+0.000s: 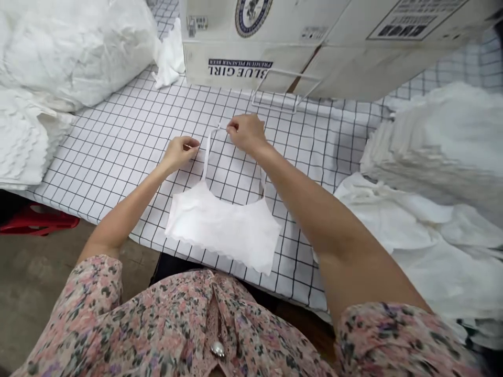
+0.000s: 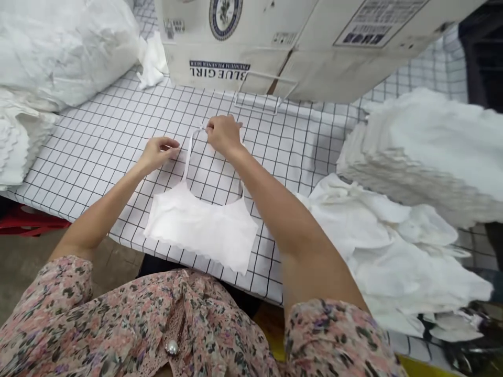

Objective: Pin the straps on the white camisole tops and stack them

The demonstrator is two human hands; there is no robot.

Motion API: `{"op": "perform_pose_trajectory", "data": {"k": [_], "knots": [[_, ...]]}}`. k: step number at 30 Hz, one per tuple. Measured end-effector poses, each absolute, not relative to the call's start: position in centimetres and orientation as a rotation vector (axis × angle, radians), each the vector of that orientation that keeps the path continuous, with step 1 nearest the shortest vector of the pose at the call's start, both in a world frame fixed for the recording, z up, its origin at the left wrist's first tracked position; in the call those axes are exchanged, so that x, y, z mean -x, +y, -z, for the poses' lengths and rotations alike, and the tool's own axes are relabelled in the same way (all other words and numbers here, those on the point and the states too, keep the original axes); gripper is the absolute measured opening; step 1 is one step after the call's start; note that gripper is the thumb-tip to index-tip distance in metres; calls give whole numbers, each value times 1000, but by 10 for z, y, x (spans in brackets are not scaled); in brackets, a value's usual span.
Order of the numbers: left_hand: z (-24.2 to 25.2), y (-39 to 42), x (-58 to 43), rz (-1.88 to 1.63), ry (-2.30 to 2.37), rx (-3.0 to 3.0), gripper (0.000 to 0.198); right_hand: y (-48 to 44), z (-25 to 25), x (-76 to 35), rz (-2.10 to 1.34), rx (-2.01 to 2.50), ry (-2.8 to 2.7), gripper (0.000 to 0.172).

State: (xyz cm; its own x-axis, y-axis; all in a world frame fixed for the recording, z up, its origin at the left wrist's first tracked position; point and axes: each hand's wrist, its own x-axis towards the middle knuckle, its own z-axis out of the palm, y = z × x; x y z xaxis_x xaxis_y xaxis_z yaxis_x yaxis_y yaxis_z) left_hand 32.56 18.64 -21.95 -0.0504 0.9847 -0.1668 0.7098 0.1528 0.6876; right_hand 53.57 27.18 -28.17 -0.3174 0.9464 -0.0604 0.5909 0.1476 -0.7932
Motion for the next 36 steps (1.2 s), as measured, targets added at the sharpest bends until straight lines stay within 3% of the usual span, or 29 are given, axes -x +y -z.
{"op": "perform_pose_trajectory", "data": {"k": [3, 6, 9, 11, 15, 19, 25, 31, 36], "knots": [[225, 204, -333, -574, 1807, -1559, 15, 315, 290, -504, -860, 1831, -1908, 24], [229, 216, -341, -576, 1785, -1510, 13, 341, 300, -485, -921, 1906, -1938, 18], [227, 225, -342, -677, 1762, -1359, 11, 345, 311, -487, -903, 1579, -1976, 4], [220, 226, -340, -765, 1685, -1200, 5, 333, 314, -499, -723, 1273, -1998, 9], [201, 210, -343, -781, 1470, -968, 47, 286, 306, -526, -386, 868, -2076, 18], [193, 180, -355, -750, 1366, -929, 45, 237, 296, -538, -274, 739, -2111, 29], [192, 137, -370, -768, 1375, -996, 28, 181, 295, -549, -391, 699, -2092, 28], [188, 104, -374, -689, 1360, -1147, 36, 138, 282, -562, -595, 600, -1903, 19], [193, 86, -370, -787, 1328, -1484, 37, 118, 268, -568, -1034, 718, -1714, 13]]}}
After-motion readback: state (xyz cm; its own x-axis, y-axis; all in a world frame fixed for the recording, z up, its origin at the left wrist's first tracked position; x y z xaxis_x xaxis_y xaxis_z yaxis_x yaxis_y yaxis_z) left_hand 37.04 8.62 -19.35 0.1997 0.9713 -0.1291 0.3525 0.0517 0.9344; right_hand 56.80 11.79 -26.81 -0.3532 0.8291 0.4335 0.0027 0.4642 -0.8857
